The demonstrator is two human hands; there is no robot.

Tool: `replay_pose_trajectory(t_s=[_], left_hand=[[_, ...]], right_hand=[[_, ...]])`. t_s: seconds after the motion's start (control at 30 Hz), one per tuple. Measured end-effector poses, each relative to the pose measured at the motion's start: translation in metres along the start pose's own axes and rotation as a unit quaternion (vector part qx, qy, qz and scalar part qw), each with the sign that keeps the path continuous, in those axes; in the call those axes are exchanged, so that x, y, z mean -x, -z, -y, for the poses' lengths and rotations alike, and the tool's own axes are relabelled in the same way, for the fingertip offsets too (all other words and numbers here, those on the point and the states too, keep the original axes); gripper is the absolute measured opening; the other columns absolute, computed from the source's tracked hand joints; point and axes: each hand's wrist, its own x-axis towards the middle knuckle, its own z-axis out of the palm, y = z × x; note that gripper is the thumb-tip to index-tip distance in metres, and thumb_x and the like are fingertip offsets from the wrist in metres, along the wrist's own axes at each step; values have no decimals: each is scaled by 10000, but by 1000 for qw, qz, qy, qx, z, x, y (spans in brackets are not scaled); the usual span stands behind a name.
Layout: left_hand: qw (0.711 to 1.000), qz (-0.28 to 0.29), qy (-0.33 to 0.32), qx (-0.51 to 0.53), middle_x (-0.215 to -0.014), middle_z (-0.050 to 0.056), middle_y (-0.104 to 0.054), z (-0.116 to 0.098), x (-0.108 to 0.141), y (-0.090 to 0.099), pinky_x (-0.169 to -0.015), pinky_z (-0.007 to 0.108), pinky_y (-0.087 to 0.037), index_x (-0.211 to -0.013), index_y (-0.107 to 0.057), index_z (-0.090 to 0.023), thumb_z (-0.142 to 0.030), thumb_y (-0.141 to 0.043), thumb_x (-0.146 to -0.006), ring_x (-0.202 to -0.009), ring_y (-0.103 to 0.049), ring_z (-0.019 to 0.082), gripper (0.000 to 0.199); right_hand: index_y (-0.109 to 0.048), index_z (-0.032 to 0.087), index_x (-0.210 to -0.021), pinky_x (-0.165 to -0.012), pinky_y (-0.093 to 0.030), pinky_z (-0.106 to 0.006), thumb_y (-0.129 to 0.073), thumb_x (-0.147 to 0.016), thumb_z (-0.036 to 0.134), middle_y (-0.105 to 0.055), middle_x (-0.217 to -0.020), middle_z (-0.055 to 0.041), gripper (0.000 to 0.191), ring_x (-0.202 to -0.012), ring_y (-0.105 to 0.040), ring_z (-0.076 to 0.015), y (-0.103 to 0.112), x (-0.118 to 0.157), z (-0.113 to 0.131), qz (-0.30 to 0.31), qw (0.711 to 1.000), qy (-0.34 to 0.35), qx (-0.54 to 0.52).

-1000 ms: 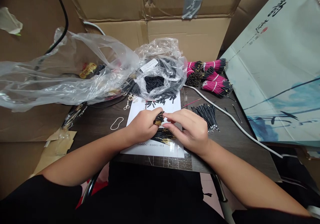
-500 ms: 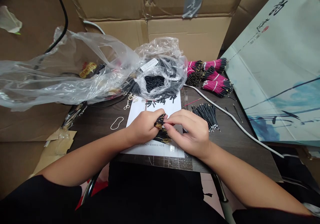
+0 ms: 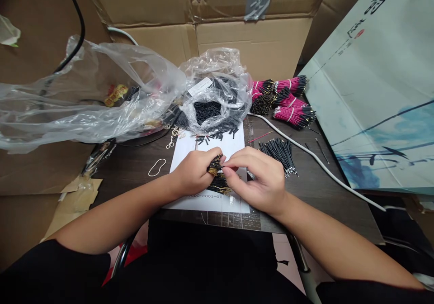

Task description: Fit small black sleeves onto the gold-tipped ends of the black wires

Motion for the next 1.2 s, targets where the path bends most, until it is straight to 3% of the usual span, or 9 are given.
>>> replay_pose_trajectory(t_s=[0.3,0.43,0.57,0.77,0.9,1.07,1.2], left_hand=[[999,26,0,38,-678,-19,-546,0,-1,1,-594,241,-359,-845,-488,-186,-174,-446,-806,-598,-483,126,58],[994,37,-18,100,-706,-18,-556,0,-1,1,-634,239,-375,-810,-500,-172,-164,-449,-817,-636,-483,115,52],[980,49,-31,193,-718,-14,-574,-1,-3,0,-648,234,-381,-776,-533,-149,-206,-446,-862,-657,-488,105,135],[945,111,-14,307,-629,-27,-482,-4,-4,3,-583,218,-347,-643,-458,-144,-232,-481,-865,-621,-415,84,239],[891,206,50,401,-534,-55,-377,-5,-2,8,-480,215,-277,-599,-379,-160,-333,-479,-897,-496,-322,56,359],[765,330,156,530,-496,-88,-262,-7,1,10,-402,212,-206,-614,-326,-188,-455,-546,-856,-408,-232,44,422],[731,344,177,562,-493,-87,-237,-9,3,9,-396,215,-173,-594,-293,-192,-498,-561,-844,-401,-206,42,477]], right_hand=[[-652,175,-944,-673,-536,-282,-682,-697,12,-679,-853,-27,297,-751,-634,-130,2,-1,2,32,999,5,12],[-647,163,-1060,-693,-538,-298,-712,-703,63,-681,-897,-60,377,-790,-638,-151,4,0,1,31,995,51,77],[-632,193,-1168,-761,-532,-359,-712,-738,164,-661,-1041,-99,438,-892,-624,-191,5,0,-1,35,983,102,150],[-663,201,-1150,-897,-516,-433,-737,-715,198,-627,-1175,-113,441,-1039,-584,-246,6,-2,-2,44,965,147,213],[-659,181,-1158,-908,-530,-424,-745,-703,178,-641,-1154,-109,462,-1060,-581,-250,9,-4,-1,51,960,158,224],[-640,195,-1180,-889,-550,-414,-731,-710,155,-677,-1071,-76,480,-1064,-586,-242,10,-3,-2,69,961,159,215],[-617,214,-1209,-880,-554,-436,-712,-740,196,-680,-1072,-71,479,-1064,-591,-249,10,-2,-2,75,964,151,208]])
